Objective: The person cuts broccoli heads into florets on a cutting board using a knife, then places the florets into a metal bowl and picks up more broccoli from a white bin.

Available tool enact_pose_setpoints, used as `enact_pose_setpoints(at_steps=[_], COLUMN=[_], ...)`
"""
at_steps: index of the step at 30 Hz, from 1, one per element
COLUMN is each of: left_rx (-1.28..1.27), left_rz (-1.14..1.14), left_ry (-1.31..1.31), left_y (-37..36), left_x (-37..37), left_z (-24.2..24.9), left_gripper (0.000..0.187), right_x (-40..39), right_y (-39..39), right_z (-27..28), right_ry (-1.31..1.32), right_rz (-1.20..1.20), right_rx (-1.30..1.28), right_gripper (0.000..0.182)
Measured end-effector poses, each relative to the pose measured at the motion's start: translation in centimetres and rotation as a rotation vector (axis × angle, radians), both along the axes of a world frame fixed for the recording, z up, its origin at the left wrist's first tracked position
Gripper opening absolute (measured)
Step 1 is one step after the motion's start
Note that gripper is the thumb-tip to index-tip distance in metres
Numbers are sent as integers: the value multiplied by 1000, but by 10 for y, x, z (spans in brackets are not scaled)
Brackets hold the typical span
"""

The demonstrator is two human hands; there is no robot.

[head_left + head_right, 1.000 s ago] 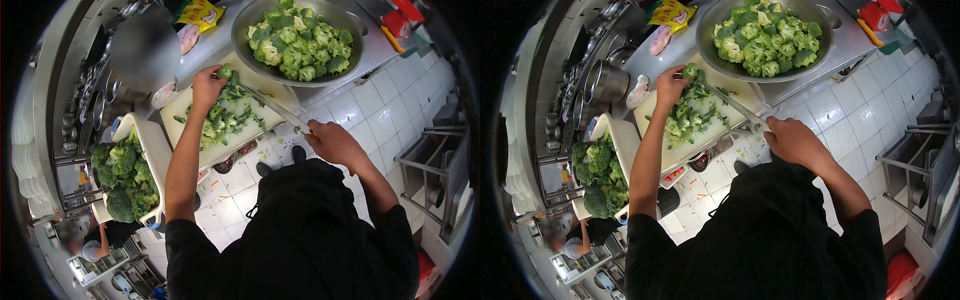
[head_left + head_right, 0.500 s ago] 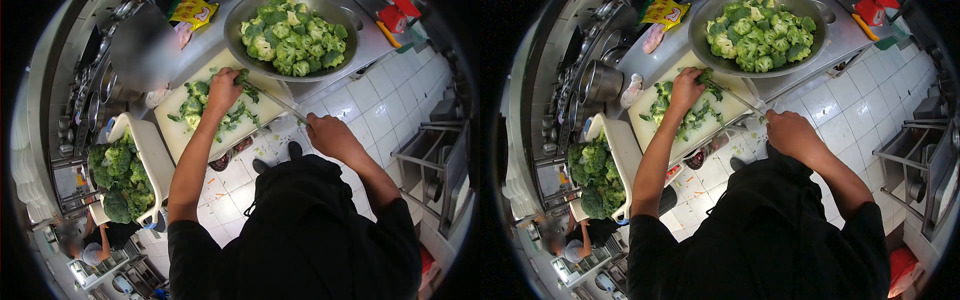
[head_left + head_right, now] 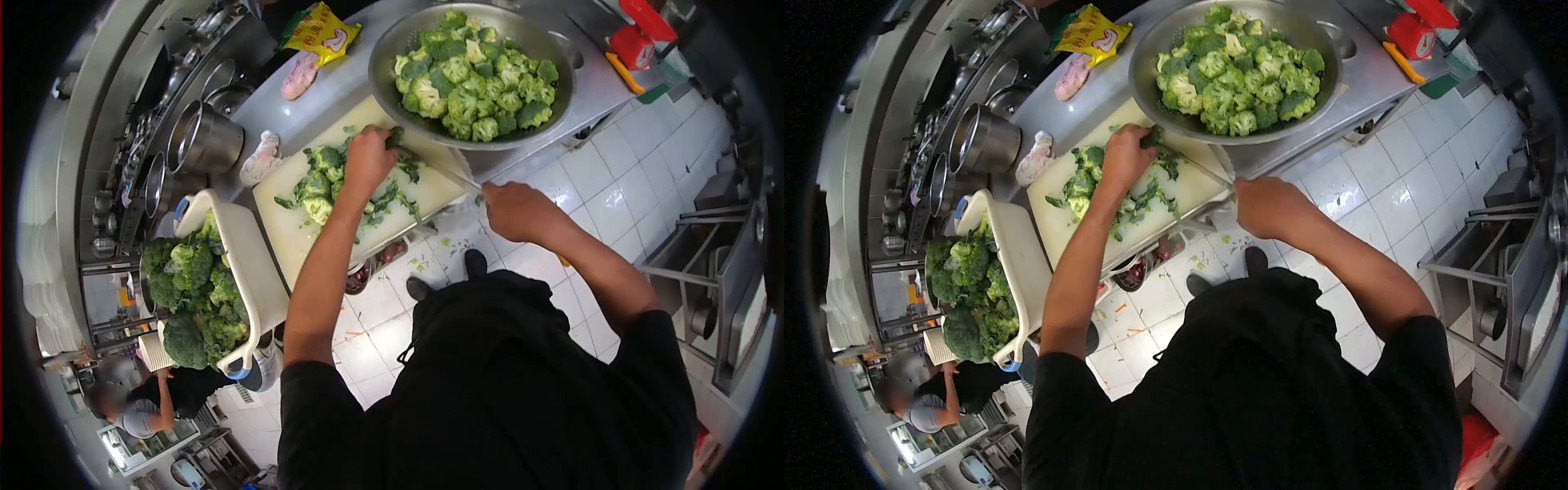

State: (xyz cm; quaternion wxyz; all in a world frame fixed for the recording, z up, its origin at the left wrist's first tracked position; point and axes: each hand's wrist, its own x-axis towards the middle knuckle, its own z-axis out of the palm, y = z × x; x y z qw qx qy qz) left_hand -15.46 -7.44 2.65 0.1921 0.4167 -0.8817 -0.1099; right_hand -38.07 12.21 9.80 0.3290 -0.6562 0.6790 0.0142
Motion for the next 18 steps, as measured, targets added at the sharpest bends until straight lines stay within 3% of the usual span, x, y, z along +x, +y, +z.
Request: enact_pose_setpoints(at_steps=[2, 5, 7, 9, 11, 15, 18], left_rx=[-4, 78, 251, 270, 299, 344, 331], left_rz=[90, 351, 375, 335, 99, 82, 278], left_ry=[120, 346, 530, 703, 1004, 742, 213], left_y=[-4, -8, -16, -17, -12, -55, -76], left_x=[3, 23, 25, 3, -23, 13, 70], left_z=[-1, -4, 23, 71, 118, 136, 84], left_gripper=[42, 42, 43, 47, 53, 50, 47], right_x=[-5, -16, -18, -17, -18, -18, -19], right_y=[-6, 5, 10, 15, 14, 19, 23], right_z=[27, 16, 10, 3, 1, 8, 15], right_ry=[-168, -253, -303, -337, -354, -346, -347], right_rz=[-154, -161, -188, -199, -188, -208, -232], right_rx=[279, 246, 222, 213, 198, 209, 178], right_gripper=[28, 30, 30, 29, 30, 26, 26])
